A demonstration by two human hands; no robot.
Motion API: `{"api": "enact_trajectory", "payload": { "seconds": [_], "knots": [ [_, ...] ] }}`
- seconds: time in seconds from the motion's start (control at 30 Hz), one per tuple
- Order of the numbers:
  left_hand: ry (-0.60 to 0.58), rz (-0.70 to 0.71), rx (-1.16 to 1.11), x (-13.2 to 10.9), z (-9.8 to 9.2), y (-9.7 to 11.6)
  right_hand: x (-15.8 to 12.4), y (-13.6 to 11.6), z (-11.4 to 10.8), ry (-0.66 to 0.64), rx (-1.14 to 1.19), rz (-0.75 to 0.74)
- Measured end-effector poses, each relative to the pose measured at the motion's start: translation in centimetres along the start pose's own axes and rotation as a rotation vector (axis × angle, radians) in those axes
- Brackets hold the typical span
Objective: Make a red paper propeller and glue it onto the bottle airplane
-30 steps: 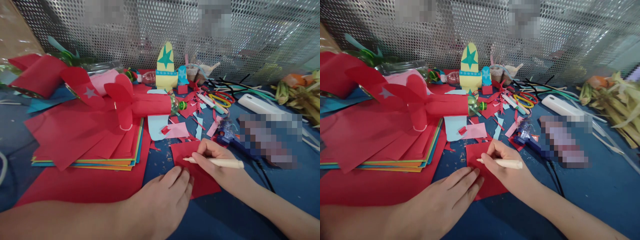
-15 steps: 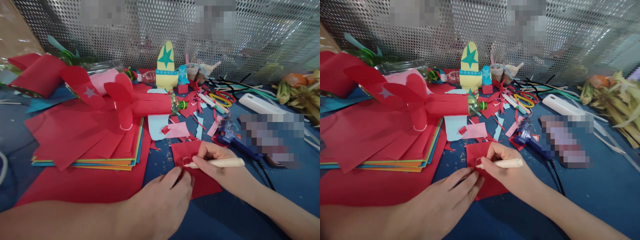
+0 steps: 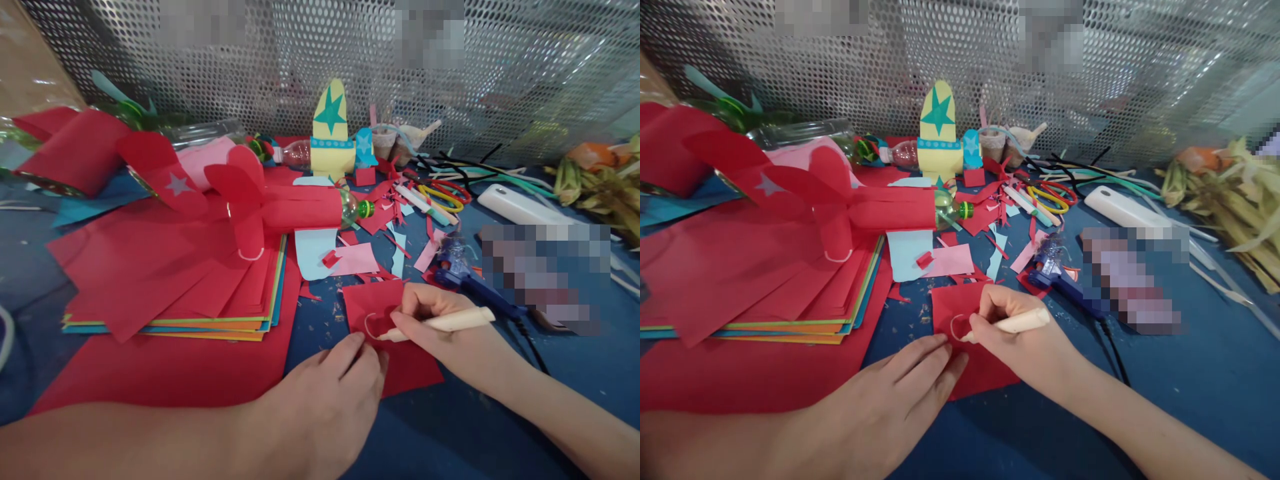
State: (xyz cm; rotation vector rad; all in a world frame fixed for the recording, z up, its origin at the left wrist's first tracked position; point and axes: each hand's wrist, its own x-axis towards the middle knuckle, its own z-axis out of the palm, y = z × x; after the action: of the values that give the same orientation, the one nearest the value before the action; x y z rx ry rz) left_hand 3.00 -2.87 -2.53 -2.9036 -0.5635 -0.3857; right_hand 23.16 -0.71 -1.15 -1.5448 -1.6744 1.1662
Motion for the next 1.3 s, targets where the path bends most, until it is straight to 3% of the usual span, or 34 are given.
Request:
{"api": "enact_trajectory", "payload": {
  "seconds": [0.2, 0.43, 0.83, 1.3],
  "knots": [
    [-0.015, 0.028, 0.007, -0.3, 0.2, 0.1, 0.1, -0.5, -0.6, 0.032, -0.023, 0.032],
    [-0.047, 0.033, -0.028, -0.1, 0.0, -0.1, 0.5, -0.3, -1.2, 0.218, 0.048, -0.035],
    [-0.035, 0.011, -0.035, 0.1, -0.2, -0.1, 0.6, -0.2, -0.5, 0.098, 0.043, -0.005],
    [-0.053, 0.028, -0.031, 0.0, -0.2, -0.1, 0.5, 0.0, -0.4, 0.077, -0.009, -0.012]
  ]
}}
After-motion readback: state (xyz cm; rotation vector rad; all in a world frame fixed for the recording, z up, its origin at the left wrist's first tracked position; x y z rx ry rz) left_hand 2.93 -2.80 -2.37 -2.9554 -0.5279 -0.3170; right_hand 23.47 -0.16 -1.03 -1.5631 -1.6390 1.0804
